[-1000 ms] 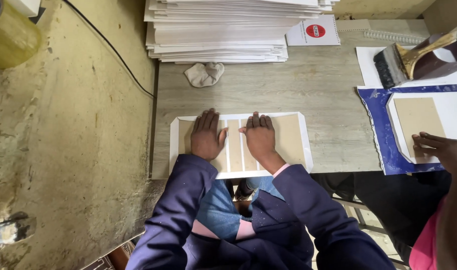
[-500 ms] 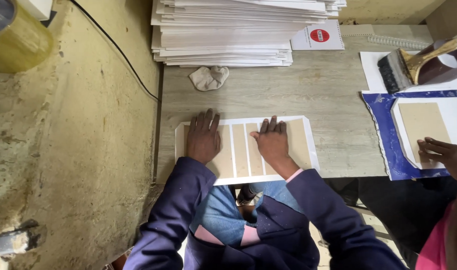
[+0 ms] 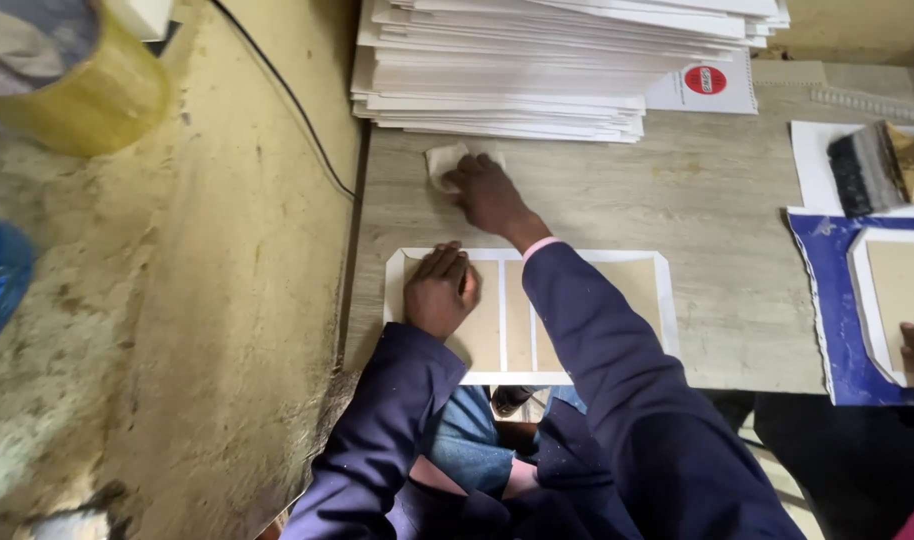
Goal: Assembling paper folders by folding templates and applying adhesive or smoothing edges with a cloth scrap.
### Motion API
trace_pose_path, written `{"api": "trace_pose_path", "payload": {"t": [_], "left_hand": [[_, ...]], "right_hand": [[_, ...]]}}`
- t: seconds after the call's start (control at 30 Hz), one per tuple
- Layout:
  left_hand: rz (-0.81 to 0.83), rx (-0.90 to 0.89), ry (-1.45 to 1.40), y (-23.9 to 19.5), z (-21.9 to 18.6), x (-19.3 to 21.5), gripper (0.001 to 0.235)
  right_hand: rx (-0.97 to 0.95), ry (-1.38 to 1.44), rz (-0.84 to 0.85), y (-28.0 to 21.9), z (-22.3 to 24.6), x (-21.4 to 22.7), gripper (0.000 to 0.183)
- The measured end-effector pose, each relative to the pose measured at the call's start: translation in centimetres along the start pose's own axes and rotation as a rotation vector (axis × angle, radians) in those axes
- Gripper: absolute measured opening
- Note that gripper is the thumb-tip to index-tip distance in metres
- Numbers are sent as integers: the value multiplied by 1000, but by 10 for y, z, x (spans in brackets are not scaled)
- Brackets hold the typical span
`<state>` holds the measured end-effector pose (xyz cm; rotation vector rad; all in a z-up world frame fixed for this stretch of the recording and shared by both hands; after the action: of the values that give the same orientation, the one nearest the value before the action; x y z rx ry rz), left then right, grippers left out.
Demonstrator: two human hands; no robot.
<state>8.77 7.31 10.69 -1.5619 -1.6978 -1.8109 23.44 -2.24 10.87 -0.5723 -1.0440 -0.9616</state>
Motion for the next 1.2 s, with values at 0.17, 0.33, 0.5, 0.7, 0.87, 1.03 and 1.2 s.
{"api": "trace_pose_path", "payload": {"t": [0.17,0.33,0.5,0.7,0.87,1.03,1.2], "left_hand": [[20,14,23,2,0,1,21],[-5,22,18,0,-4,5,18],[-3,5,20,-1,-6,4,18],[-17,6,-2,-1,-6,8,18],[8,27,6,1,-5,8,18],[-32,0,7,0,-4,10,8],[-49,-7,16,-1,-11,18,10]], "right_hand": [[177,92,0,-123,-45,-5,18],[-121,62,5,-245,-172,48,24],[-289,-8,-65,-226,-183,12,19],[27,184,-82,-160,-80,-8,13],[-270,29,-113,-157,-132,-13,12],[67,191,1,-115,-3,-33,12],[-49,104,5,-124,-28,-31,8]]}}
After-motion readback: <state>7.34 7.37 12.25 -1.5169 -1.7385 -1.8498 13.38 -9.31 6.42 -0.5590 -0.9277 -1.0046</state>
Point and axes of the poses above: each hand's wrist, its own y-axis towards the middle knuckle, its own x-axis out of the back of the hand, z = x × y, the point moved 10 cm from there along y, towards the middle knuckle, and after that the axes turned 8 degrees about z, right-handed, at the moved point
